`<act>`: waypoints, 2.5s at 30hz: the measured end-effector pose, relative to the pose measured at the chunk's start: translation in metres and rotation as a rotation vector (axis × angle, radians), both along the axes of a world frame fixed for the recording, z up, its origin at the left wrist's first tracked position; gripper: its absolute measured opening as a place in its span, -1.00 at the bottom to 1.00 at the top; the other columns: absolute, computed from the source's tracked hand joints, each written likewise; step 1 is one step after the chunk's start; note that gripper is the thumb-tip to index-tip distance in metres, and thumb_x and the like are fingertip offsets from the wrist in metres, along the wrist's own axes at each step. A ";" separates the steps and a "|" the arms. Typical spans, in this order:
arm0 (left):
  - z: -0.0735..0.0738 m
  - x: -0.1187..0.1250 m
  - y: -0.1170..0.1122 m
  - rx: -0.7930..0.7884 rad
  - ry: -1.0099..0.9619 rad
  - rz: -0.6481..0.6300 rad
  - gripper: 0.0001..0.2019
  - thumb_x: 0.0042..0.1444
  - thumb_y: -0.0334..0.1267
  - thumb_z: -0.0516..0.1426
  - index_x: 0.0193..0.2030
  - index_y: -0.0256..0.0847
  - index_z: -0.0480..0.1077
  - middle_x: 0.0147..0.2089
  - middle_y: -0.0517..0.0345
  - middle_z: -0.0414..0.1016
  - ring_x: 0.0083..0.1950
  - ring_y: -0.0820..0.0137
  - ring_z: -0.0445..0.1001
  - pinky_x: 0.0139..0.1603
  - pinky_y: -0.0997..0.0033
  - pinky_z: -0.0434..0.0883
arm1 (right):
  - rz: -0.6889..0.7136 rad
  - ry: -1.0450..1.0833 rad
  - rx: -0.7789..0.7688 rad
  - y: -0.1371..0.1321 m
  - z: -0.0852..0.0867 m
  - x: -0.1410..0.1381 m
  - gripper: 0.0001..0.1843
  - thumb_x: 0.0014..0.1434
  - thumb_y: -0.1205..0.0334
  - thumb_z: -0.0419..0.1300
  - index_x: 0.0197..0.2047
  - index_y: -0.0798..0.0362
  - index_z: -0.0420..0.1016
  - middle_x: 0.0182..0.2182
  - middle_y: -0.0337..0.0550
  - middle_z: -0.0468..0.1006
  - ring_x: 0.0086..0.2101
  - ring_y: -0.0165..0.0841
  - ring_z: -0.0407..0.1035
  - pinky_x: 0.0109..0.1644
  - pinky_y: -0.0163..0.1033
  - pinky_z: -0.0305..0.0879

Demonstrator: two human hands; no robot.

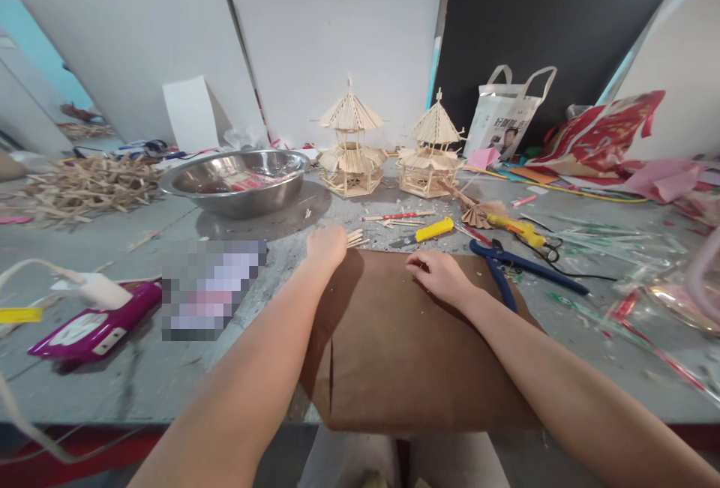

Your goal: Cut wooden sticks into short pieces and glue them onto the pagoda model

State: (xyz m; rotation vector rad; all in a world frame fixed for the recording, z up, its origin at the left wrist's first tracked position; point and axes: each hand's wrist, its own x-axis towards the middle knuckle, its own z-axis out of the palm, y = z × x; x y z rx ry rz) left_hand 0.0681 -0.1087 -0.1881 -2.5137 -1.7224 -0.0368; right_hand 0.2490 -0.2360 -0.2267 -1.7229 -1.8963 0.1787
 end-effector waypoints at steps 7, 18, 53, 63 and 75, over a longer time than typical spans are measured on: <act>0.003 0.001 -0.008 0.057 0.016 -0.065 -0.73 -0.05 -0.44 -0.07 -0.29 -0.27 0.42 -0.24 -0.10 0.42 -0.11 0.19 0.32 -0.22 0.26 0.30 | -0.008 -0.015 -0.008 -0.001 0.001 0.000 -0.83 0.03 0.24 0.01 -0.35 0.01 0.40 -0.40 -0.23 0.49 -0.41 -0.42 0.31 -0.34 -0.33 0.15; 0.007 0.022 -0.040 0.144 -0.081 -0.384 -0.71 0.10 -0.30 -0.16 -0.31 -0.22 0.38 -0.30 0.03 0.39 -0.23 0.32 0.35 -0.28 0.37 0.28 | 0.004 0.017 -0.017 -0.002 0.004 -0.001 -0.81 0.03 0.23 -0.01 -0.36 0.02 0.41 -0.41 -0.21 0.50 -0.41 -0.42 0.33 -0.35 -0.35 0.15; -0.037 0.049 -0.072 -0.193 -0.625 -0.396 -0.79 0.04 -0.17 -0.09 -0.30 -0.16 0.29 -0.47 0.20 0.38 -0.45 0.46 0.32 -0.47 0.52 0.13 | -0.191 -0.656 -0.358 0.122 0.047 0.028 -0.68 -0.03 0.43 0.02 -0.18 0.17 0.43 -0.18 0.15 0.44 -0.18 -0.17 0.34 -0.21 -0.17 0.22; -0.038 0.050 -0.064 -0.273 -0.914 -0.357 -0.67 0.04 -0.10 -0.11 -0.57 -0.26 0.25 -0.61 0.26 0.19 -0.51 0.53 0.16 -0.51 0.56 0.07 | -0.175 -0.651 -0.326 0.136 0.025 0.028 -0.72 -0.02 0.48 0.01 -0.23 0.22 0.44 -0.22 0.18 0.46 -0.17 -0.18 0.33 -0.15 -0.15 0.17; -0.043 0.052 -0.059 -0.279 -0.932 -0.351 -0.65 0.04 -0.08 -0.13 -0.56 -0.25 0.27 -0.64 0.28 0.13 -0.55 0.53 0.12 -0.52 0.55 0.07 | -0.367 -0.282 0.134 0.101 0.059 0.030 -0.68 0.14 0.22 -0.19 -0.12 0.11 0.24 -0.23 0.03 0.42 -0.20 -0.24 0.29 -0.18 -0.21 0.15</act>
